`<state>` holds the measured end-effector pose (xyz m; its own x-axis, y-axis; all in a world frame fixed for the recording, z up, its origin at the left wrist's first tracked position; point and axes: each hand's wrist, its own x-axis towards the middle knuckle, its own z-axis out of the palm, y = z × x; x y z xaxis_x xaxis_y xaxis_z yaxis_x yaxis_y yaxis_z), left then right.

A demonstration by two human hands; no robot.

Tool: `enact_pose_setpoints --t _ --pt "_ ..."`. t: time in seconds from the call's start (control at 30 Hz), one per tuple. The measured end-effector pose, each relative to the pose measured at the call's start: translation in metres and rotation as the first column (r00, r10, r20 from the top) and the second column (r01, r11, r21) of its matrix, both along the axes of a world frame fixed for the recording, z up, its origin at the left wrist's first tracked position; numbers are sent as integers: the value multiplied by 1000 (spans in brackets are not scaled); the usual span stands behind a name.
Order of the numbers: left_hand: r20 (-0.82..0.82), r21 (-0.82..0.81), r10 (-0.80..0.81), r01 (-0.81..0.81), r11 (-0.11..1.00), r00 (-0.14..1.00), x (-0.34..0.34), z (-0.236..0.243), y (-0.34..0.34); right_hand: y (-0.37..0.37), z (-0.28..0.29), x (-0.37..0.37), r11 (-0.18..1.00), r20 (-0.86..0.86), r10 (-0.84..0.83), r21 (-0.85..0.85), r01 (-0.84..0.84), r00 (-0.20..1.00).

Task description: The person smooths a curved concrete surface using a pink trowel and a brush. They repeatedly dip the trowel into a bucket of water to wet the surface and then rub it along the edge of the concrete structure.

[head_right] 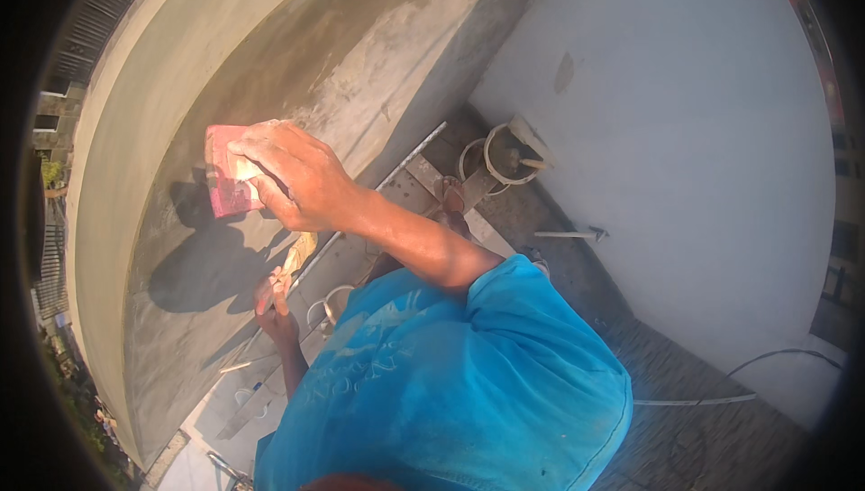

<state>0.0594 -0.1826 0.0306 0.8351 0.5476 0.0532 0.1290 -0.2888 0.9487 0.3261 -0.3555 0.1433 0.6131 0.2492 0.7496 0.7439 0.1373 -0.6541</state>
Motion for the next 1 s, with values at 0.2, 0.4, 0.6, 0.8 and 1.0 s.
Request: enact_pose_setpoints --t 0.2,0.4,0.6,0.8,1.0 --pt "79 48 28 -32 998 997 4 2 -6 -36 -3 -9 777 -452 627 422 -467 635" --pt "43 -52 69 -66 996 997 6 -2 -16 -91 -17 1 461 -408 879 859 -223 245" --pt "73 8 52 -52 999 996 8 4 -19 -151 63 20 918 -256 276 355 -176 926" --pt "63 -108 124 -117 987 990 17 26 -35 -166 94 141 824 679 -385 -52 564 625" --pt "101 3 144 -145 989 984 22 44 -47 -143 118 185 817 736 -388 -3 576 554"
